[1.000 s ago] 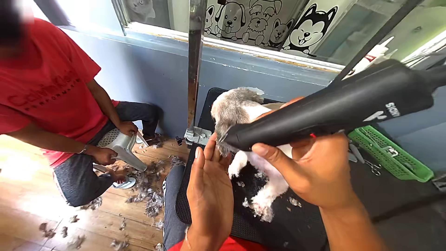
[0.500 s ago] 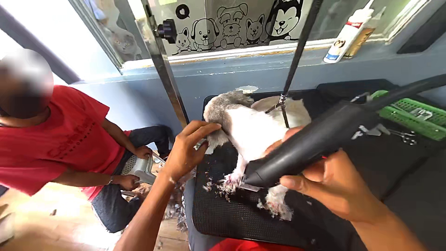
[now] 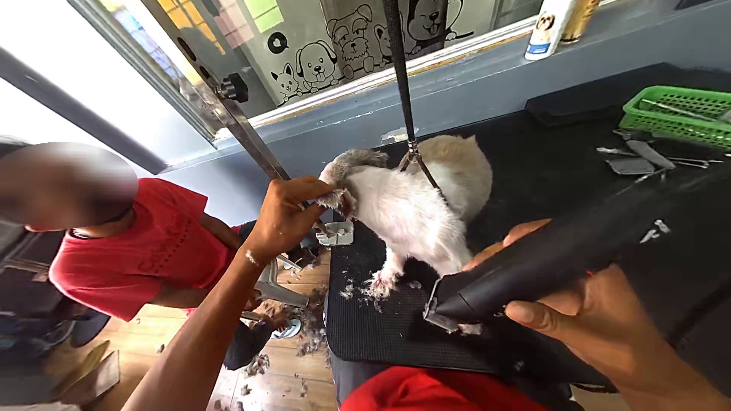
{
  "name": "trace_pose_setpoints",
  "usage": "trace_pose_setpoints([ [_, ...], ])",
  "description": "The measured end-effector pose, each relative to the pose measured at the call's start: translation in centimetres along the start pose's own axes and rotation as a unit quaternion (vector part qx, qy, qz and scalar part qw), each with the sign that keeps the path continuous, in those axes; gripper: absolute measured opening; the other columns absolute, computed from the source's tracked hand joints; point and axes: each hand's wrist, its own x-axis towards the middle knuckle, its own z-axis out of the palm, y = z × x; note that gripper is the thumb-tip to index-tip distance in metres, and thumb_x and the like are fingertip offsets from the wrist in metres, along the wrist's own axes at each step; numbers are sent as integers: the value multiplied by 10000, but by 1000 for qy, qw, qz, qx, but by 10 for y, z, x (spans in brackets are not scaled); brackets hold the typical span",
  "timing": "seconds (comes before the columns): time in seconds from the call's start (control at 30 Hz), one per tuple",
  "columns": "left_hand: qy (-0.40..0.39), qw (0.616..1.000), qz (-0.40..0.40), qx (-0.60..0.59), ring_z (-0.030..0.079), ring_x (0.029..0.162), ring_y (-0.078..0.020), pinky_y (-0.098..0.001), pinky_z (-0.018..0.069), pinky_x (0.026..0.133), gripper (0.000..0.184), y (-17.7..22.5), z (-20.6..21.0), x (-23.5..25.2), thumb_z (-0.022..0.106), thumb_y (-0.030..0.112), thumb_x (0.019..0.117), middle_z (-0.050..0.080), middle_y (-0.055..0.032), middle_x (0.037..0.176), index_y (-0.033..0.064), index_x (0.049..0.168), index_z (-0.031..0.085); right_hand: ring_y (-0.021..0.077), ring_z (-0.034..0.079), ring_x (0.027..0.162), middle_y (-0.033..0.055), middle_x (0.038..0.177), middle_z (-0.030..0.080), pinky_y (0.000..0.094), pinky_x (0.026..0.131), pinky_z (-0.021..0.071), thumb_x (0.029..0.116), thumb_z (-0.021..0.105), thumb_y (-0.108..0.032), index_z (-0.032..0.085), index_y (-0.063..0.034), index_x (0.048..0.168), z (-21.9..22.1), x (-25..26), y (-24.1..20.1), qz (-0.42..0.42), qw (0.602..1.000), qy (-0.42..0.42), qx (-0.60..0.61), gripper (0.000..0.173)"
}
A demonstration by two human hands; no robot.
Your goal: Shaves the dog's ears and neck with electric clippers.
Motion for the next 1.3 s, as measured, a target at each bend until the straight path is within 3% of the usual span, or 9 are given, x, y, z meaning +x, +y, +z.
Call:
trace_pose_setpoints([
  [0.13,0,1000,-10,0,708,831,-51,-248,608,792,149,35,-5,0,624,27,941,754,-42,910,-11,1001,755,186,709,1054,20,1160,702,316,896,624,822,862,-353,552,-227,1325,9,-7,0,-19,999,6,34,603],
  [0.4,-65,994,10,-91,723,739,-90,-257,651,667,131,106,-17,8,617,-2,943,752,-48,893,-32,1005,728,203,709,1096,34,1198,707,332,929,615,847,843,-344,510,-209,1361,30,-17,-2,-48,994,5,96,627],
  [0.53,-96,992,29,-74,736,889,-76,-245,645,816,177,99,-13,26,639,21,963,763,-51,1005,-40,1106,723,223,710,1104,52,1202,711,355,942,612,846,846,-310,521,-209,1367,44,-22,0,-57,991,45,112,622],
  [0.63,-100,994,12,-48,698,766,-14,-177,609,695,127,87,-7,39,662,96,987,747,11,877,19,1044,745,224,704,1125,50,1221,705,356,957,607,842,851,-261,507,-209,1351,55,-23,3,-84,989,90,86,617],
  [0.8,-103,992,-19,-73,636,640,-9,-167,545,585,156,72,-3,44,643,135,1015,694,29,745,44,925,732,212,687,1147,4,1246,679,383,987,599,838,857,-242,485,-203,1349,84,-19,8,-172,956,235,-25,633],
  [1.0,-82,978,-84,-171,661,640,-64,-209,564,574,158,55,-4,35,645,111,1006,706,-14,744,26,902,728,181,672,1137,-29,1224,656,382,986,590,865,835,-239,483,-187,1316,106,-2,14,-248,910,318,-95,575],
  [1.3,-47,943,-173,-280,712,708,-127,-278,630,643,197,55,-3,21,595,82,1022,723,-72,797,1,891,718,221,669,1149,21,1230,647,414,975,598,828,861,-156,450,-122,1310,120,11,26,-261,907,315,-97,634],
])
